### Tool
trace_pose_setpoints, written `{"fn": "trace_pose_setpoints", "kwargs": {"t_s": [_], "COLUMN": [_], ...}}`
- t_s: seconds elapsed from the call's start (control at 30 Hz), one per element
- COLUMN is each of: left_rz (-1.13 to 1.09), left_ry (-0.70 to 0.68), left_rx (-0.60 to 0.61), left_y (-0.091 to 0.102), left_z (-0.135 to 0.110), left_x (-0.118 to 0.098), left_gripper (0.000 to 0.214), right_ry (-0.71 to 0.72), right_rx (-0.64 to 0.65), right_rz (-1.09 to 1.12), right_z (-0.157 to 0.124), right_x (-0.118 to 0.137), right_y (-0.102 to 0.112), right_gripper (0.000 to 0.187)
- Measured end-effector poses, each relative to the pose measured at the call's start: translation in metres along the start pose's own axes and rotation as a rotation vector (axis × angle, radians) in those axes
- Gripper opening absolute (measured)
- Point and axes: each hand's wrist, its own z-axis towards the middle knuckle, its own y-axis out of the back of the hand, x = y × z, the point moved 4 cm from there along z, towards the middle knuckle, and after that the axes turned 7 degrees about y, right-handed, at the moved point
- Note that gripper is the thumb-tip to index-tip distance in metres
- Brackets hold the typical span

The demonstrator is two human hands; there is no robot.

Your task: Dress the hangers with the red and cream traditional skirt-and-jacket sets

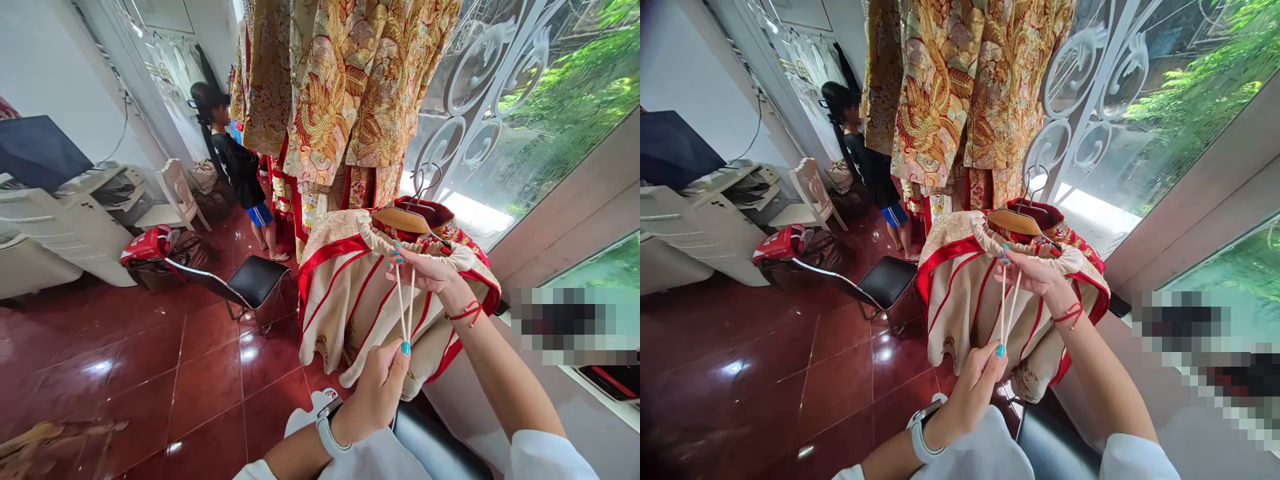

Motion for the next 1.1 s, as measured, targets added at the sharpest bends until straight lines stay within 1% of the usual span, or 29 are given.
{"fn": "trace_pose_setpoints", "kwargs": {"t_s": [0.07, 0.13, 0.2, 0.27, 0.37, 0.43, 0.5, 0.57, 0.63, 0.7, 0.77, 0.8, 0.83, 0.9, 0.93, 1.0, 1.1], "left_rz": [-0.028, -0.066, -0.105, -0.140, -0.176, -0.140, -0.098, -0.117, -0.189, -0.274, -0.360, -0.380, -0.380, -0.322, -0.275, -0.189, -0.111], "left_ry": [0.001, 0.002, 0.011, 0.028, 0.088, 0.131, 0.160, 0.196, 0.245, 0.305, 0.368, 0.385, 0.386, 0.340, 0.307, 0.266, 0.228], "left_rx": [0.001, 0.010, 0.025, 0.040, 0.050, 0.058, 0.053, 0.029, -0.005, -0.076, -0.136, -0.118, -0.067, 0.097, 0.169, 0.236, 0.265], "left_y": [0.000, -0.001, -0.001, 0.001, 0.014, 0.031, 0.051, 0.070, 0.080, 0.082, 0.075, 0.069, 0.061, 0.046, 0.040, 0.037, 0.041], "left_z": [-0.007, -0.013, -0.014, -0.008, 0.010, 0.020, 0.022, 0.015, 0.001, -0.018, -0.036, -0.044, -0.050, -0.058, -0.060, -0.065, -0.071], "left_x": [-0.003, -0.008, -0.008, -0.001, 0.024, 0.045, 0.065, 0.083, 0.099, 0.113, 0.123, 0.124, 0.123, 0.112, 0.105, 0.092, 0.076], "left_gripper": [0.055, 0.056, 0.056, 0.055, 0.056, 0.056, 0.056, 0.057, 0.061, 0.063, 0.064, 0.064, 0.064, 0.063, 0.063, 0.061, 0.065], "right_ry": [-0.067, -0.104, -0.106, -0.090, -0.073, -0.065, -0.055, -0.037, -0.017, -0.006, 0.006, 0.014, 0.023, 0.040, 0.049, 0.079, 0.153], "right_rx": [-0.057, -0.089, -0.087, -0.057, -0.005, 0.030, 0.060, 0.071, 0.070, 0.056, 0.002, -0.035, -0.073, -0.127, -0.139, -0.157, -0.192], "right_rz": [0.058, 0.113, 0.191, 0.265, 0.244, 0.163, 0.104, 0.080, 0.079, 0.080, 0.072, 0.062, 0.045, -0.010, -0.045, -0.116, -0.186], "right_z": [0.008, 0.013, 0.017, 0.019, 0.019, 0.018, 0.017, 0.016, 0.016, 0.015, 0.013, 0.012, 0.012, 0.011, 0.011, 0.012, 0.015], "right_x": [0.007, 0.012, 0.015, 0.013, 0.006, 0.002, 0.000, -0.001, -0.002, -0.002, -0.003, -0.003, -0.003, -0.002, -0.001, 0.001, 0.006], "right_y": [0.007, 0.011, 0.011, 0.008, 0.005, 0.006, 0.008, 0.011, 0.013, 0.014, 0.015, 0.016, 0.017, 0.020, 0.021, 0.024, 0.029], "right_gripper": [0.021, 0.020, 0.022, 0.028, 0.036, 0.040, 0.042, 0.041, 0.038, 0.035, 0.028, 0.023, 0.018, 0.010, 0.011, 0.017, 0.019]}}
